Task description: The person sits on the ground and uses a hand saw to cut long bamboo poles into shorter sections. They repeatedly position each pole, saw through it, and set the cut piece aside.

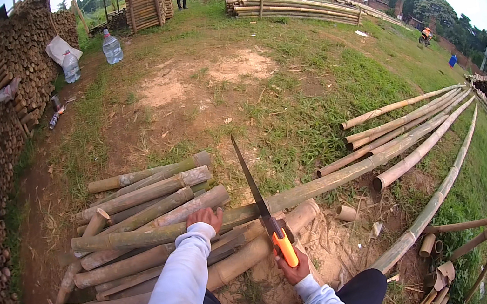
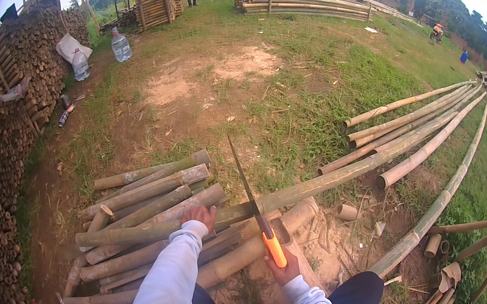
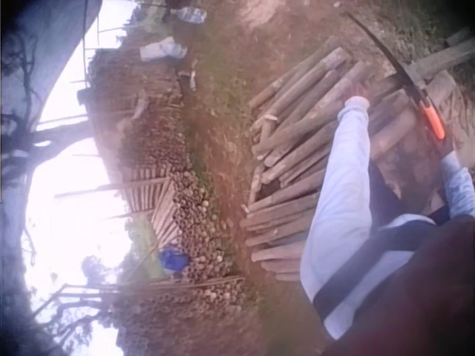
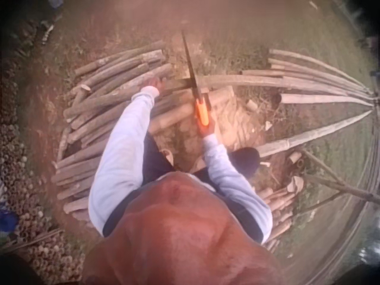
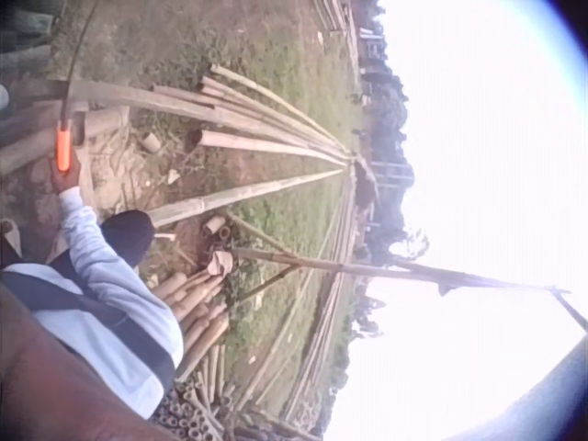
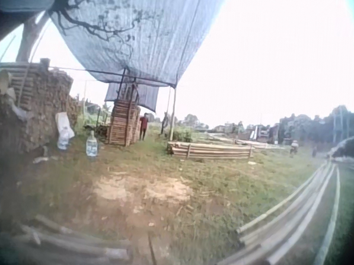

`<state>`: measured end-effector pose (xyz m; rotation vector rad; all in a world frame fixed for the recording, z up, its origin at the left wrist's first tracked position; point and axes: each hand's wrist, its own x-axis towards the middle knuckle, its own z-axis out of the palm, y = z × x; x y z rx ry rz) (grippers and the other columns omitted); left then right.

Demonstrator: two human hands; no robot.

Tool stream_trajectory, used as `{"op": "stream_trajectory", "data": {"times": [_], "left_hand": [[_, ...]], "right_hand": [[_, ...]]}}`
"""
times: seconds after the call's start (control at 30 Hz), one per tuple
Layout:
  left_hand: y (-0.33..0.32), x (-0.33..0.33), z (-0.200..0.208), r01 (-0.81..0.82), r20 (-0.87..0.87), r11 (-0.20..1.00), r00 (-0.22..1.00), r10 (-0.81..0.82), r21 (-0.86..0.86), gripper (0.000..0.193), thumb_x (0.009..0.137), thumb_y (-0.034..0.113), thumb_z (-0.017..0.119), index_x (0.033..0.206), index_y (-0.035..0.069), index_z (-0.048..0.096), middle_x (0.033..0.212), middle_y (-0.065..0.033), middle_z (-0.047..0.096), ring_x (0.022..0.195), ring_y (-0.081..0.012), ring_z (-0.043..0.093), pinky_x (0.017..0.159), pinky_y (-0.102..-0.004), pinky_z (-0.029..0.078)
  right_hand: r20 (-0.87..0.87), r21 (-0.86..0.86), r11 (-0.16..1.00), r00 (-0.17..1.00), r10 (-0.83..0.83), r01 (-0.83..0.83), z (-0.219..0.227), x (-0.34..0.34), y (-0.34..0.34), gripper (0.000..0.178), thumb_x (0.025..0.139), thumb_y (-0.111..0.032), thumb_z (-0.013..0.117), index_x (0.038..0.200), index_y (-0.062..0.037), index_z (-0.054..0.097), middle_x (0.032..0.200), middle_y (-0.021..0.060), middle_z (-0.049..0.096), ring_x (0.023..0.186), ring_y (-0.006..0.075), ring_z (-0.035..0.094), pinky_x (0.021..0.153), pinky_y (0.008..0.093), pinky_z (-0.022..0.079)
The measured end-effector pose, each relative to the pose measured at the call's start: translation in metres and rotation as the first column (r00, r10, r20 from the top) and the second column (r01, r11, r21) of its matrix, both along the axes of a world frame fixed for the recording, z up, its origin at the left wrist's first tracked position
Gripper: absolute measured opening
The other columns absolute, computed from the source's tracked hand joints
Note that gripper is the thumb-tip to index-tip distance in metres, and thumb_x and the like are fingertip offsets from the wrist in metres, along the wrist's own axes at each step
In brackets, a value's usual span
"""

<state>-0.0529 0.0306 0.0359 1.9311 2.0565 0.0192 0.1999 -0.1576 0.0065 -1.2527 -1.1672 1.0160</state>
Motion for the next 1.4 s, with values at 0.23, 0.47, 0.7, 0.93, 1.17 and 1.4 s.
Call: {"op": "stream_trajectory", "data": {"times": [0.23,0.47,0.7,0.93,1.17,1.4], "left_hand": [[-0.005,-0.011,-0.008,0.016,-0.021,1.000,1.000,-0.016,-0.008,0.059,0.101,0.052,0.042,0.102,0.004,0.076,0.112,-0.0220,0.072,0.110,-0.0391,0.067,0.099,-0.0489,0.049],[-0.011,-0.011,-0.013,-0.025,0.004,0.998,1.000,0.025,0.053,0.058,0.101,0.052,0.042,0.106,0.004,0.074,0.116,-0.0216,0.071,0.115,-0.0377,0.065,0.103,-0.0483,0.046],[0.002,-0.004,-0.012,-0.013,-0.019,1.000,1.000,0.014,0.017,0.060,0.100,0.052,0.043,0.105,0.003,0.076,0.113,-0.0243,0.071,0.113,-0.0405,0.066,0.102,-0.0492,0.048],[0.003,-0.009,-0.018,0.027,-0.054,0.999,0.998,-0.026,0.029,0.058,0.101,0.052,0.042,0.108,0.004,0.074,0.119,-0.0212,0.071,0.116,-0.0371,0.065,0.106,-0.0486,0.046],[0.000,0.005,-0.006,-0.007,-0.027,1.000,1.000,0.007,-0.029,0.056,0.100,0.052,0.043,0.108,0.006,0.075,0.116,-0.0205,0.072,0.113,-0.0383,0.066,0.101,-0.0487,0.049],[0.005,-0.016,-0.020,0.042,0.031,0.998,0.999,-0.044,0.048,0.062,0.101,0.052,0.041,0.106,0.000,0.075,0.118,-0.0258,0.069,0.117,-0.0408,0.064,0.105,-0.0502,0.045]], "right_hand": [[0.120,-0.004,0.996,0.989,-0.086,0.087,0.013,-0.012,-0.015,0.024,0.094,-0.021,0.074,0.097,0.0010,0.067,0.073,0.0070,0.062,0.061,0.0137,0.057,0.061,0.0336,0.049],[0.187,-0.126,0.990,0.982,-0.037,0.061,0.043,0.022,-0.171,0.031,0.091,-0.013,0.076,0.117,0.0026,0.069,0.100,0.0142,0.073,0.092,0.0185,0.071,0.081,0.0335,0.055],[0.289,-0.016,0.999,0.956,-0.042,0.049,0.033,-0.008,0.000,0.028,0.091,-0.021,0.074,0.079,0.0025,0.064,0.062,0.0148,0.061,0.054,0.0226,0.057,0.056,0.0374,0.046],[0.230,-0.264,0.962,0.973,-0.007,0.069,0.011,0.025,-0.127,0.023,0.090,-0.021,0.077,0.094,0.0009,0.072,0.070,0.0112,0.069,0.065,0.0196,0.068,0.064,0.0341,0.053],[0.278,-0.027,0.995,0.957,-0.082,0.093,0.032,0.009,-0.071,0.020,0.090,-0.018,0.076,0.088,0.0015,0.070,0.066,0.0138,0.067,0.059,0.0191,0.064,0.059,0.0353,0.051],[0.249,-0.142,0.990,0.968,0.020,0.016,0.032,0.007,-0.030,0.026,0.093,-0.021,0.073,0.083,0.0015,0.066,0.063,0.0081,0.062,0.059,0.0156,0.058,0.058,0.0347,0.047]]}}
